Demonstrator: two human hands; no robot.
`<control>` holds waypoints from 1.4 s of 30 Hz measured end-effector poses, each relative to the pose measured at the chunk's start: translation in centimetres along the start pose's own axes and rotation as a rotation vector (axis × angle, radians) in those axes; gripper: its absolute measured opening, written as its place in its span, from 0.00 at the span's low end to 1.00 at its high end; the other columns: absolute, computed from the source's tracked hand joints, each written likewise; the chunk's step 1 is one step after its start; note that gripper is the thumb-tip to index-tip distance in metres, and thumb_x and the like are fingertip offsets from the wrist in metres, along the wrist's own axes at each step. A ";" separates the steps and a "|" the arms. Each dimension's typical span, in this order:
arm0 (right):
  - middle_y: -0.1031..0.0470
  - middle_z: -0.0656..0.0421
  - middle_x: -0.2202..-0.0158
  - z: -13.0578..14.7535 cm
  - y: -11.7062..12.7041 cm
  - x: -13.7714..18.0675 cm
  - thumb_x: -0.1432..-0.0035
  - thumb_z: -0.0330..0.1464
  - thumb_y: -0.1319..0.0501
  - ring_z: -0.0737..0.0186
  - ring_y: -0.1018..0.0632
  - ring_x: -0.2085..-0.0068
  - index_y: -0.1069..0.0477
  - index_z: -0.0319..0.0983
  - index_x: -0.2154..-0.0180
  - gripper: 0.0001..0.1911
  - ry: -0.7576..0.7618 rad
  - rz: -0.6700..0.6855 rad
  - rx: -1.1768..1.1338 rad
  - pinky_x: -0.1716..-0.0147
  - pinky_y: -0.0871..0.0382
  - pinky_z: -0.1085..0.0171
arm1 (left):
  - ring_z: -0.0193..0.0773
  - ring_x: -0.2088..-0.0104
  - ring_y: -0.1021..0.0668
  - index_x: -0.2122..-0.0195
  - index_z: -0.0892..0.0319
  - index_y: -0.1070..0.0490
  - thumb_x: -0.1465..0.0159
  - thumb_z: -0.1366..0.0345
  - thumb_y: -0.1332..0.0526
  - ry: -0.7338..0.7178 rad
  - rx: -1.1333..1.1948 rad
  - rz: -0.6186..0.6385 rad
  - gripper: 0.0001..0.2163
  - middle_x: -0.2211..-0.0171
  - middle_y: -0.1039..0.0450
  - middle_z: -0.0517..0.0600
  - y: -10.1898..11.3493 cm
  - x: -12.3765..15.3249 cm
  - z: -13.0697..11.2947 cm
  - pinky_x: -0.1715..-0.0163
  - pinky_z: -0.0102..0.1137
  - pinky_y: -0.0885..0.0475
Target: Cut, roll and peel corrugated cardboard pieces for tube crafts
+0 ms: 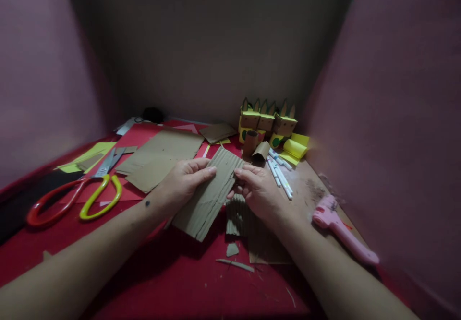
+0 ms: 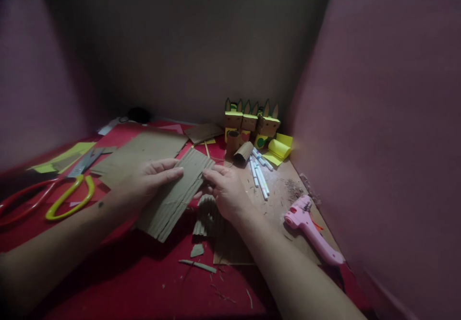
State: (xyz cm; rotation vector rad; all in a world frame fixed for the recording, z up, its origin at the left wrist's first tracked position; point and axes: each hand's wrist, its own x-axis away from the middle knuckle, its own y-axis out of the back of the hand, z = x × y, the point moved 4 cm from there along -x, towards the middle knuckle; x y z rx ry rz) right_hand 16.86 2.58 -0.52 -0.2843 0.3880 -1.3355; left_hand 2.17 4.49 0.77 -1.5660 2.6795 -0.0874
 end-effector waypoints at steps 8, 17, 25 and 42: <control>0.23 0.59 0.75 -1.1 0.1 0.3 0.51 0.30 0.39 0.68 0.27 0.80 0.25 0.35 0.64 0.10 -0.086 -0.013 0.001 0.83 0.33 0.69 | 0.38 0.73 0.20 0.60 0.60 0.24 0.38 0.60 0.38 0.039 0.009 0.040 0.10 0.70 0.19 0.53 -0.3 0.6 0.3 0.71 0.30 0.25; 0.24 0.60 0.76 -1.8 -0.2 0.7 0.54 0.32 0.33 0.65 0.26 0.80 0.28 0.36 0.65 0.12 -0.164 0.008 -0.038 0.84 0.29 0.67 | 0.37 0.76 0.21 0.65 0.59 0.25 0.40 0.57 0.36 0.100 -0.046 0.051 0.10 0.73 0.21 0.50 -0.5 0.9 0.9 0.76 0.28 0.27; 0.26 0.62 0.77 -1.8 -0.8 1.1 0.52 0.34 0.34 0.65 0.26 0.77 0.28 0.37 0.66 0.10 -0.133 0.108 -0.058 0.77 0.26 0.64 | 0.36 0.75 0.23 0.58 0.59 0.30 0.40 0.57 0.37 0.066 -0.064 -0.023 0.13 0.72 0.23 0.49 -0.5 0.7 0.8 0.76 0.29 0.28; 0.30 0.64 0.77 -1.8 -1.9 2.3 0.48 0.29 0.39 0.69 0.27 0.74 0.31 0.38 0.74 0.03 -0.091 0.077 0.208 0.70 0.30 0.67 | 0.37 0.71 0.25 0.65 0.59 0.26 0.32 0.62 0.49 -0.662 -1.288 -0.253 0.13 0.71 0.25 0.51 -3.0 3.8 -2.3 0.70 0.31 0.34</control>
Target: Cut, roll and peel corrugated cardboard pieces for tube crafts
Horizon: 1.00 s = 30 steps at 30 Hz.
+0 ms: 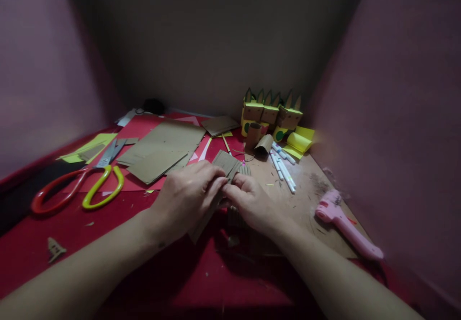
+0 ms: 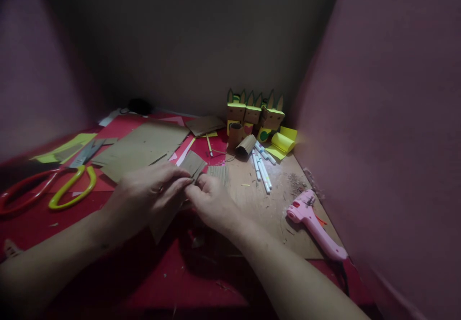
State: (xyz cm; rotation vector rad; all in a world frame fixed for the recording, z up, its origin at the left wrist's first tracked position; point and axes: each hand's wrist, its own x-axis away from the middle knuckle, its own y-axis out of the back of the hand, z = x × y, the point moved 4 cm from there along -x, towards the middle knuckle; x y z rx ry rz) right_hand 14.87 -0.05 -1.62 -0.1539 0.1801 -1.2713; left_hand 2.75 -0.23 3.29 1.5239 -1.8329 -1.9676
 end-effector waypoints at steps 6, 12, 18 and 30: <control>0.34 0.65 0.79 0.3 0.0 0.2 0.48 0.32 0.40 0.67 0.29 0.74 0.35 0.39 0.76 0.07 0.044 -0.045 0.118 0.72 0.31 0.67 | 0.41 0.74 0.27 0.67 0.61 0.27 0.31 0.62 0.53 -0.041 -0.271 0.083 0.17 0.72 0.27 0.54 0.1 -0.2 -1.2 0.76 0.34 0.39; 0.36 0.65 0.80 0.4 0.4 0.3 0.49 0.32 0.42 0.66 0.31 0.74 0.37 0.40 0.78 0.08 0.096 -0.086 0.236 0.73 0.35 0.66 | 0.37 0.79 0.33 0.75 0.58 0.34 0.40 0.67 0.45 -0.047 -0.253 0.153 0.07 0.76 0.32 0.51 0.4 -1.3 -1.6 0.79 0.33 0.43; 0.39 0.65 0.79 1.3 0.3 0.5 0.48 0.32 0.47 0.69 0.36 0.76 0.40 0.40 0.79 0.09 0.199 -0.084 0.343 0.74 0.40 0.67 | 0.35 0.82 0.42 0.78 0.56 0.39 0.50 0.75 0.44 0.022 -0.295 0.235 0.07 0.81 0.41 0.48 0.5 -2.3 -2.6 0.81 0.33 0.52; 0.31 0.65 0.79 0.7 -0.2 0.0 0.48 0.30 0.46 0.69 0.26 0.75 0.32 0.39 0.75 0.07 0.163 0.028 0.012 0.68 0.28 0.66 | 0.33 0.80 0.36 0.81 0.57 0.35 0.47 0.66 0.47 0.277 0.138 0.119 0.07 0.84 0.39 0.44 0.6 -3.0 -0.3 0.78 0.28 0.43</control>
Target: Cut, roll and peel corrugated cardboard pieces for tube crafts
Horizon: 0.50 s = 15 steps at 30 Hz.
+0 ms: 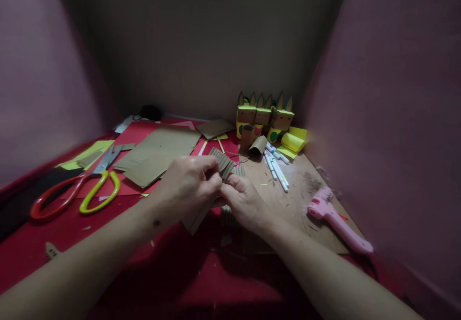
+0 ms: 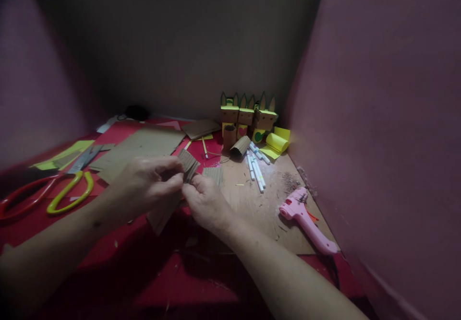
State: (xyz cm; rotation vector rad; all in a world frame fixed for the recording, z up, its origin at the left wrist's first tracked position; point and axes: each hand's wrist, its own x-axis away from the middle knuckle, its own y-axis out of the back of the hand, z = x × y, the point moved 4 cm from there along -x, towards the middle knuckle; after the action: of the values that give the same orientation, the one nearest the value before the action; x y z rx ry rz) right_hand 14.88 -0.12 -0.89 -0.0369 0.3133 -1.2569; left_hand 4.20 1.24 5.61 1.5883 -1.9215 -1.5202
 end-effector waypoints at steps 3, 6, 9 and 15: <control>0.29 0.64 0.77 -0.4 -0.1 -0.1 0.47 0.32 0.43 0.67 0.24 0.74 0.31 0.38 0.74 0.06 -0.066 0.004 -0.087 0.68 0.26 0.65 | 0.32 0.81 0.35 0.80 0.57 0.33 0.47 0.66 0.47 0.054 0.040 0.052 0.07 0.84 0.38 0.43 0.0 -0.3 0.3 0.78 0.27 0.43; 0.28 0.63 0.76 -0.6 -0.1 -0.1 0.48 0.32 0.42 0.66 0.23 0.72 0.32 0.38 0.73 0.05 -0.086 0.003 -0.113 0.67 0.25 0.63 | 0.32 0.79 0.35 0.78 0.58 0.35 0.44 0.66 0.47 0.006 -0.020 0.074 0.07 0.82 0.38 0.43 0.1 -0.3 0.1 0.77 0.28 0.42; 0.29 0.64 0.76 -0.6 0.2 -0.2 0.49 0.32 0.43 0.67 0.25 0.73 0.34 0.38 0.75 0.05 -0.073 -0.021 -0.085 0.67 0.26 0.63 | 0.33 0.78 0.34 0.75 0.58 0.37 0.39 0.64 0.48 -0.092 -0.137 0.085 0.08 0.79 0.36 0.45 -0.2 0.0 0.0 0.76 0.28 0.41; 0.35 0.66 0.80 -0.5 0.5 0.0 0.50 0.31 0.44 0.69 0.29 0.76 0.39 0.40 0.79 0.08 -0.078 -0.044 0.023 0.71 0.29 0.66 | 0.33 0.80 0.39 0.73 0.56 0.45 0.38 0.67 0.50 -0.374 -0.374 0.038 0.06 0.78 0.42 0.45 -1.4 0.4 0.3 0.80 0.29 0.46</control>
State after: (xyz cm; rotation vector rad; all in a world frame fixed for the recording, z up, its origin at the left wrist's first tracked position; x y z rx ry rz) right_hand 15.19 0.12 -1.47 -0.0727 0.2315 -1.2988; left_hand 4.68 1.24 4.27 1.1665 -1.6775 -2.1280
